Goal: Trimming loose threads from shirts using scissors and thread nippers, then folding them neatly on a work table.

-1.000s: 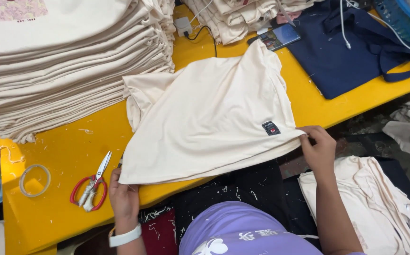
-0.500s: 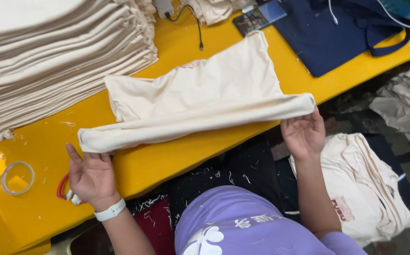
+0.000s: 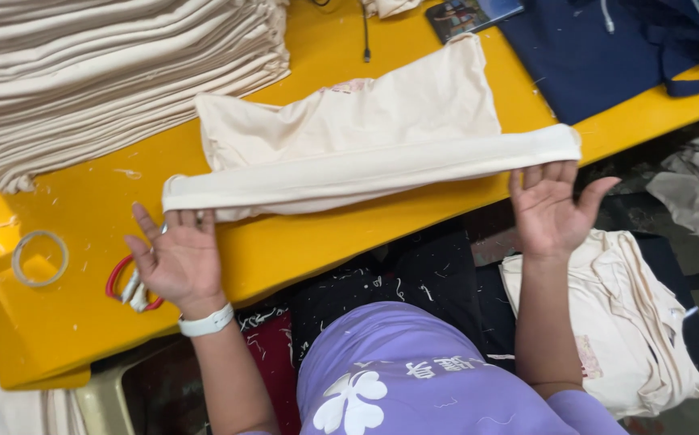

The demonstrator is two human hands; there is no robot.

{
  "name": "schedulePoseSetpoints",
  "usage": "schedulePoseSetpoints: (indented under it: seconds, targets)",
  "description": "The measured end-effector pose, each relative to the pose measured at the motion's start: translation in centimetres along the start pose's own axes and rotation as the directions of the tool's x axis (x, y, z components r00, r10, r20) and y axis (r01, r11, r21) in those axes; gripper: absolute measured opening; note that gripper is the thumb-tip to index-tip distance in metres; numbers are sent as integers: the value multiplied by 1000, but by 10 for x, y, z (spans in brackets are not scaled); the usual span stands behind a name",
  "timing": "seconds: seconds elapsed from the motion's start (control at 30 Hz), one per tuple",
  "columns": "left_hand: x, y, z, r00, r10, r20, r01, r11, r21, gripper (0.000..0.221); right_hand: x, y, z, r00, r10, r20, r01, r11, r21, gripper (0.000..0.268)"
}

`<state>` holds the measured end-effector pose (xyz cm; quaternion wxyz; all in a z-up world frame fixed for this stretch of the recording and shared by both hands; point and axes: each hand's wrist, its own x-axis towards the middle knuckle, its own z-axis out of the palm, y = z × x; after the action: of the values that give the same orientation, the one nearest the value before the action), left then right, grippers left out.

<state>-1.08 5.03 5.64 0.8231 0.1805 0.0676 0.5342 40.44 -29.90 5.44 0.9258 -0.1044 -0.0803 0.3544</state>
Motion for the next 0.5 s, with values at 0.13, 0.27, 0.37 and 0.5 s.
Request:
schedulePoseSetpoints:
  seconds: [0.13, 0.27, 0.37, 0.5]
  targets:
    - [-5, -19, 18, 998, 52, 29, -53, 998, 31, 44, 11, -7, 26, 982, -107, -158, 124, 987, 104, 84]
    - [-14, -40, 33, 993, 106, 54, -102, 992, -72, 66, 32, -32, 1, 994, -63, -93, 69, 996, 60, 94]
    - [-22, -56, 39, 971, 158, 179, -163, 986, 16, 82, 54, -48, -25, 980, -101, -174, 117, 989, 87, 92]
    - [-32, -68, 53, 967, 161, 196, -178, 982, 70, 87, 70, -61, -34, 963, -138, -229, 179, 970, 166, 68]
